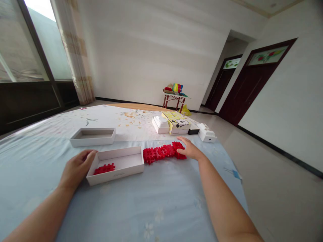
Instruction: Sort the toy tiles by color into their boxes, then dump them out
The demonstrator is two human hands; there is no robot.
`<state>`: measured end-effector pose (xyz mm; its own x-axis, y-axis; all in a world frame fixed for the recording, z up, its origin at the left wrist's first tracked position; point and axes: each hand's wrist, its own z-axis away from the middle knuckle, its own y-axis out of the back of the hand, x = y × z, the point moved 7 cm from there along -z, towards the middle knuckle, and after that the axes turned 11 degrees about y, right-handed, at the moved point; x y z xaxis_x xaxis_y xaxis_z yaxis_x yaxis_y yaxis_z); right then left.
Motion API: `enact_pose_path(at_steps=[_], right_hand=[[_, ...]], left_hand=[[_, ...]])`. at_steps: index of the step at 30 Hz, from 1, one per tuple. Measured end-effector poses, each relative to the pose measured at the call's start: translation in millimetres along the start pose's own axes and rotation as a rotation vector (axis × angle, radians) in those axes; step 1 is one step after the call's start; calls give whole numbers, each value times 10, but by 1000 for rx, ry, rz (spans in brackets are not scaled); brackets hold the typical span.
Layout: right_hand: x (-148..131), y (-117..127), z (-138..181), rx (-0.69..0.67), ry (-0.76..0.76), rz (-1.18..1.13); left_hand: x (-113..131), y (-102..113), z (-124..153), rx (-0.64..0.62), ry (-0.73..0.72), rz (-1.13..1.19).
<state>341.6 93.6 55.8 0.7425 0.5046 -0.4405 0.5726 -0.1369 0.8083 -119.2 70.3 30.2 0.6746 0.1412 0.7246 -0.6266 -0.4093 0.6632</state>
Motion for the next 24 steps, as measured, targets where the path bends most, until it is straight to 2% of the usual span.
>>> enact_pose_path(at_steps=[4,18,24], right_hand=[[49,-135,-26,-81,39,-32],[173,-34,33,-75,20,-172],[158,-100,35,-149,0,-197]], left_hand=[[30,21,32,4,-2,13],[22,41,12,37,-5,-1],[26,31,14,26,3,11]])
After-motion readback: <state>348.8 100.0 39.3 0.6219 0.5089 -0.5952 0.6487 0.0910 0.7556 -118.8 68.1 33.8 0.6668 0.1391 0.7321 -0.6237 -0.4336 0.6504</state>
